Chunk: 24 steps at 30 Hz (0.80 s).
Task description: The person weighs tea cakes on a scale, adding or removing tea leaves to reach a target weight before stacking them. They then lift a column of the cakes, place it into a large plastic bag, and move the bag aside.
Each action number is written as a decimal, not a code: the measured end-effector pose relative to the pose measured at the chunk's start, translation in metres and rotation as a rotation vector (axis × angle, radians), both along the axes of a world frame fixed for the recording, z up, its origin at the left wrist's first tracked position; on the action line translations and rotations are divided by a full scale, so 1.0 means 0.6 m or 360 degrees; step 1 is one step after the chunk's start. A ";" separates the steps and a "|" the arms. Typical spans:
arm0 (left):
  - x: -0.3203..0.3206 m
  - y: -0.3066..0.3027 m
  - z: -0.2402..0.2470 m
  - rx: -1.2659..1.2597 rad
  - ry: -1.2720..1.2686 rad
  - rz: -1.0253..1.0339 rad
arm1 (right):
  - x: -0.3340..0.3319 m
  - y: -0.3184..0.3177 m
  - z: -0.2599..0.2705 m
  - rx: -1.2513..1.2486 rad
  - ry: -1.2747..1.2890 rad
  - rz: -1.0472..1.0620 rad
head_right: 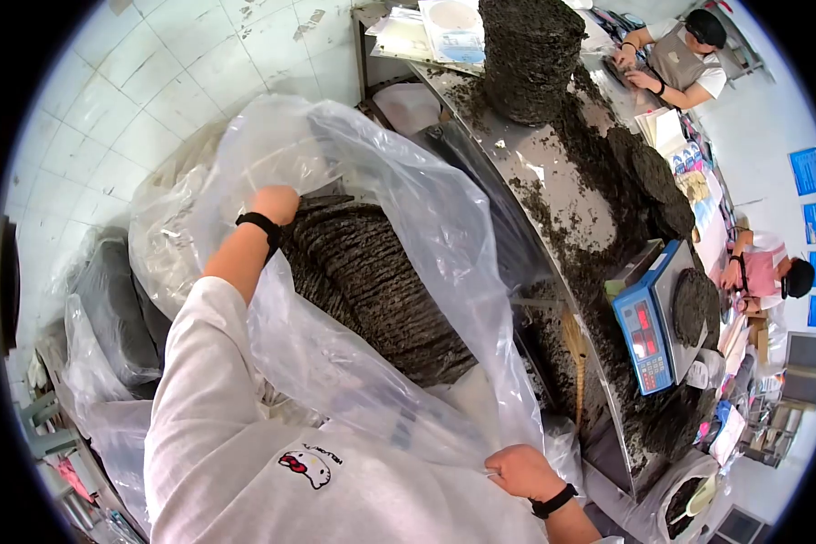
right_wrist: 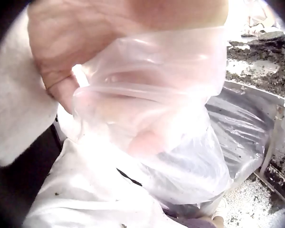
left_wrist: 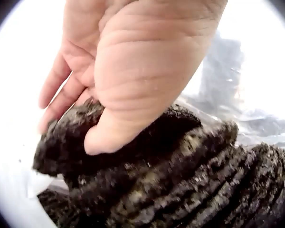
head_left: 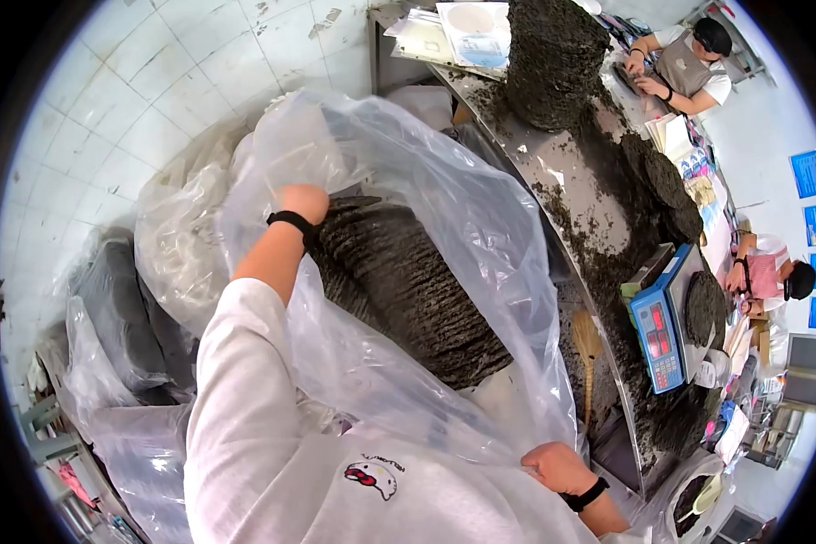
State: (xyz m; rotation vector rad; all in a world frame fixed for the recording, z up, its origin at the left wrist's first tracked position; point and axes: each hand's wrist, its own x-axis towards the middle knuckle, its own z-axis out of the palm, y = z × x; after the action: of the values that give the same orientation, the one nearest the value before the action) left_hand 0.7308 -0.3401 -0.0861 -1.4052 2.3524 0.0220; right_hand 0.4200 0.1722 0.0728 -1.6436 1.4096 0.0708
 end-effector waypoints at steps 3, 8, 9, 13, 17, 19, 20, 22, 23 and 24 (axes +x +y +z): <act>-0.024 0.009 0.007 0.0157 0.0255 -0.0137 | 0.000 0.002 0.000 -0.0012 0.0027 0.0009; -0.019 0.018 0.010 0.0441 0.0577 -0.0062 | 0.009 0.005 0.008 -0.0019 0.0033 -0.0079; -0.021 0.020 0.018 0.0449 0.0572 -0.0071 | 0.009 0.008 0.006 -0.0022 0.0042 -0.0081; -0.024 0.051 0.018 0.0407 0.0367 -0.0205 | 0.012 0.016 -0.005 0.0001 0.0035 -0.0056; -0.030 0.065 -0.007 0.0099 0.0373 -0.0194 | 0.022 0.009 -0.001 -0.0044 0.0061 -0.0068; -0.031 0.066 -0.007 0.0021 0.0380 -0.0157 | 0.025 0.004 0.002 -0.0060 0.0104 -0.0010; -0.031 0.053 -0.009 0.0031 0.0373 -0.0175 | 0.023 0.002 0.003 -0.0064 0.0110 -0.0005; -0.034 0.040 0.006 0.0047 0.0362 -0.0208 | 0.022 0.006 0.004 -0.0038 0.0111 -0.0053; -0.032 0.033 0.014 0.0055 0.0616 -0.0151 | 0.025 0.008 0.003 -0.0029 0.0104 -0.0073; -0.033 0.030 0.027 0.0076 0.0869 -0.0095 | 0.027 0.007 0.002 -0.0046 0.0148 -0.0003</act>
State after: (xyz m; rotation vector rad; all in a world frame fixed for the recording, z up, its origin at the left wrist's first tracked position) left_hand 0.7108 -0.3221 -0.0697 -1.4407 2.7987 0.5006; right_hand 0.4360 0.1765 0.0742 -1.6810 1.4885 0.1278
